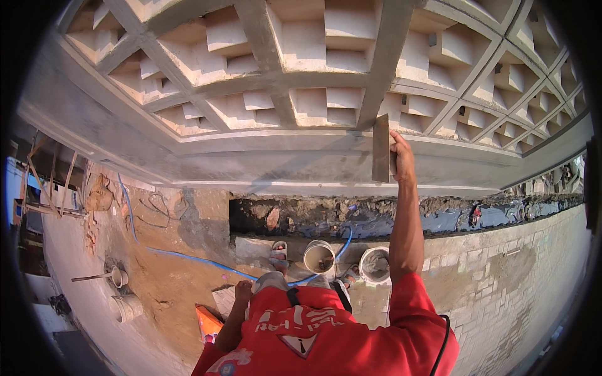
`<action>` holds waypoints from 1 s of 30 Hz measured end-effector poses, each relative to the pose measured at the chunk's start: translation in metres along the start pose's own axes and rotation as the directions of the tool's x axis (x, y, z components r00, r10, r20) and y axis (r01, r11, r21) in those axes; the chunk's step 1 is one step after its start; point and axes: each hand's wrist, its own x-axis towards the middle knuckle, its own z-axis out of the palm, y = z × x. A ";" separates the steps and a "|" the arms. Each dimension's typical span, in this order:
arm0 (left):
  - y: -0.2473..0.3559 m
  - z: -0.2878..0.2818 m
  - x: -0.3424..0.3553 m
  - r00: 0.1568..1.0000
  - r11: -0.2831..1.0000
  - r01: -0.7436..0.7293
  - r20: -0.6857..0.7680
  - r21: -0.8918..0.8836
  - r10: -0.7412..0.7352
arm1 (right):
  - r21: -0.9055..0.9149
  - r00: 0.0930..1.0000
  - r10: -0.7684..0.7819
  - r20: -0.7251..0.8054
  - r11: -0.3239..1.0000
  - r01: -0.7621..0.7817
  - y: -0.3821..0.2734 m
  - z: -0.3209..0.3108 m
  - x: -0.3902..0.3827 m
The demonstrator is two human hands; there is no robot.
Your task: The person applies plaster to a geometrically patterned ceiling using a trowel. They repeatedly scoop plaster from a bucket and smooth it onto the ceiling surface, working across multiple sections of the grid pattern.
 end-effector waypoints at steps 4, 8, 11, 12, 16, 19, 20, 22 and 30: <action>-0.005 0.013 -0.005 0.991 0.973 0.120 -0.027 -0.197 -0.128 | -0.045 0.999 -0.040 -0.028 0.998 0.038 -0.014 0.015 -0.002; -0.011 0.022 -0.006 0.967 0.875 0.206 -0.047 -0.438 -0.251 | 0.030 0.985 -0.170 0.011 0.985 0.170 -0.043 0.028 -0.007; -0.012 0.026 -0.006 0.961 0.860 0.191 -0.087 -0.472 -0.261 | 0.156 0.969 -0.247 -0.008 0.957 0.245 -0.053 0.028 -0.019; 0.002 0.020 0.000 0.948 0.807 0.219 -0.075 -0.549 -0.309 | 0.156 0.972 -0.235 -0.025 0.959 0.236 -0.054 0.025 -0.027; 0.017 0.005 -0.001 0.935 0.685 0.235 -0.032 -0.689 -0.353 | 0.238 0.992 -0.120 -0.038 0.963 0.126 -0.035 0.027 -0.052; -0.001 0.023 0.000 0.934 0.746 0.181 -0.125 -0.641 -0.334 | 0.260 1.000 -0.018 -0.009 0.965 0.019 -0.003 0.041 -0.063; -0.004 0.028 -0.002 0.955 0.842 0.149 -0.144 -0.518 -0.258 | 0.251 1.000 0.011 -0.005 0.968 -0.010 0.007 0.042 -0.065; -0.006 0.025 -0.003 0.985 0.970 0.046 -0.150 -0.239 -0.083 | 0.182 1.000 -0.003 0.022 0.983 -0.001 0.034 0.032 -0.062; -0.027 0.027 0.000 0.998 0.994 0.050 -0.040 -0.092 -0.053 | -0.007 1.000 0.012 0.013 1.000 -0.012 0.027 0.034 -0.052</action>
